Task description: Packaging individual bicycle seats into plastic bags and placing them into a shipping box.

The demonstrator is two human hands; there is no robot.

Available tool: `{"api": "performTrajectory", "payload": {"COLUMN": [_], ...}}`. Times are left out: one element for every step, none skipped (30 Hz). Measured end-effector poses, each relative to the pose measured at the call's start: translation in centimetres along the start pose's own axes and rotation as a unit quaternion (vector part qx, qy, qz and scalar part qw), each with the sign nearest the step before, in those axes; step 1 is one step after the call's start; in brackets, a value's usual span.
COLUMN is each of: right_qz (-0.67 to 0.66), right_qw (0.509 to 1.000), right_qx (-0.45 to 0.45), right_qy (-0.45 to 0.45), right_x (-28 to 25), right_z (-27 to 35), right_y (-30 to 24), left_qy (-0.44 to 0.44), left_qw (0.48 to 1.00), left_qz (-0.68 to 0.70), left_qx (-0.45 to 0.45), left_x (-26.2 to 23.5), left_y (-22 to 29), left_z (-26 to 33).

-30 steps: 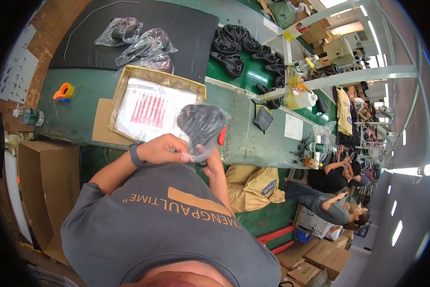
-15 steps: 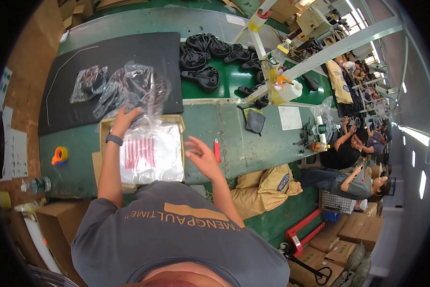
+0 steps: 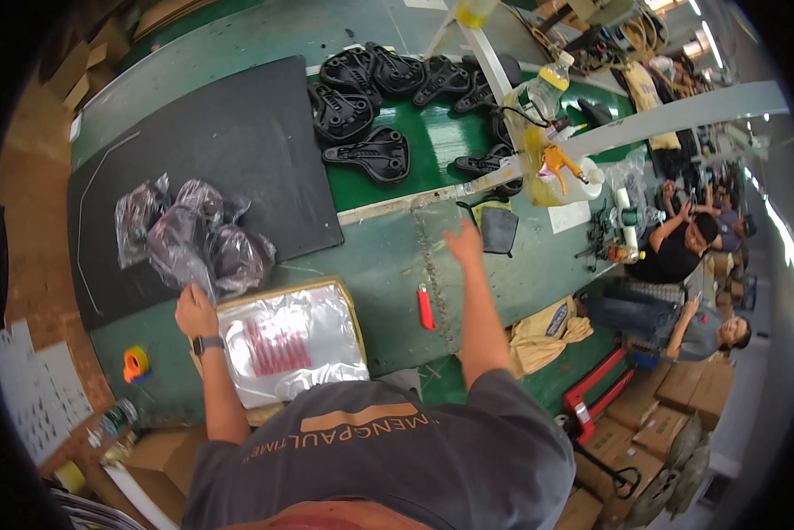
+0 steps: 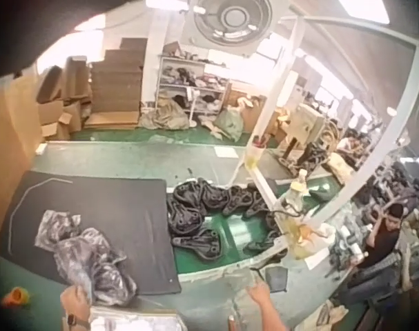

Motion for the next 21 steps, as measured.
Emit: {"api": "performTrajectory", "payload": {"right_qz": [0.044,0.099,0.136,0.175,0.213,0.249,0.200,0.147,0.144,0.166,0.185,0.173,0.123,0.079,0.066,0.056,0.055,0.053,0.109,0.169,0.199], "right_qw": [0.999,0.994,0.990,0.981,0.970,0.958,0.979,0.987,0.987,0.983,0.957,0.962,0.973,0.979,0.985,0.990,0.993,0.996,0.993,0.986,0.978], "right_qx": [0.032,0.037,0.014,-0.010,-0.044,-0.078,-0.011,0.058,0.076,-0.064,-0.207,-0.193,-0.190,-0.184,-0.158,-0.131,-0.101,-0.073,-0.037,-0.004,0.002], "right_qy": [-0.009,-0.007,0.040,0.086,0.103,0.118,0.048,-0.021,-0.014,0.038,0.083,0.084,0.054,0.034,0.017,0.004,0.013,0.020,0.005,-0.005,0.056], "right_x": [-0.8,-1.3,-1.8,-2.0,-2.4,-2.1,-1.2,-0.6,0.2,0.0,-0.3,1.4,3.2,3.9,3.7,2.8,2.0,1.2,1.5,-0.2,-3.0], "right_z": [-2.8,-5.6,-8.0,-10.0,-11.9,-13.4,-14.5,-15.3,-16.9,-19.6,-21.2,-21.5,-21.1,-20.7,-21.5,-21.9,-21.4,-20.9,-19.3,-17.3,-15.9], "right_y": [0.7,2.6,4.7,6.9,9.1,10.2,10.3,10.0,13.2,17.4,18.8,18.8,18.1,17.7,18.3,19.2,19.5,18.8,14.3,9.2,8.7], "left_qy": [-0.011,-0.020,-0.004,0.011,-0.003,-0.015,-0.010,-0.005,-0.009,-0.011,-0.010,-0.011,-0.012,-0.014,-0.007,0.000,-0.006,-0.012,-0.006,0.002,0.004], "left_qw": [1.000,0.999,1.000,1.000,1.000,0.999,0.999,0.998,0.999,1.000,1.000,1.000,1.000,1.000,1.000,0.999,0.999,0.999,0.999,0.999,1.000], "left_qz": [-0.015,-0.025,-0.023,-0.021,-0.026,-0.034,-0.047,-0.059,-0.048,-0.022,0.001,0.000,-0.015,-0.019,-0.014,-0.005,0.007,0.015,-0.007,-0.021,-0.003], "left_qx": [-0.003,-0.004,0.007,0.017,0.011,0.004,0.006,0.009,0.004,-0.006,-0.010,-0.008,-0.012,-0.015,-0.024,-0.033,-0.032,-0.033,-0.032,-0.035,-0.017], "left_x": [0.4,0.8,0.8,0.6,0.7,0.5,-0.1,-0.8,-0.4,0.8,1.9,2.1,1.5,1.4,1.7,2.3,2.8,2.9,1.1,-0.8,-0.7], "left_y": [-0.9,-1.1,-1.0,-0.9,-0.8,-0.6,-0.8,-0.7,0.2,1.1,0.8,-0.2,-0.6,-0.4,-0.2,0.0,0.0,0.1,-1.0,-1.8,-0.6], "left_z": [0.6,0.6,0.7,0.8,0.8,0.7,0.9,0.8,0.4,0.1,0.4,0.9,1.2,1.3,1.3,1.4,1.4,1.4,1.8,2.1,1.9]}}
Point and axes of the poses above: each hand's wrist, its own z-axis away from the middle knuckle, its own x-axis out of the palm, y = z × x, the point moved 5 cm from there along -z, towards the middle knuckle, and after that the axes turned 9 degrees about y, right-handed, at the moved point
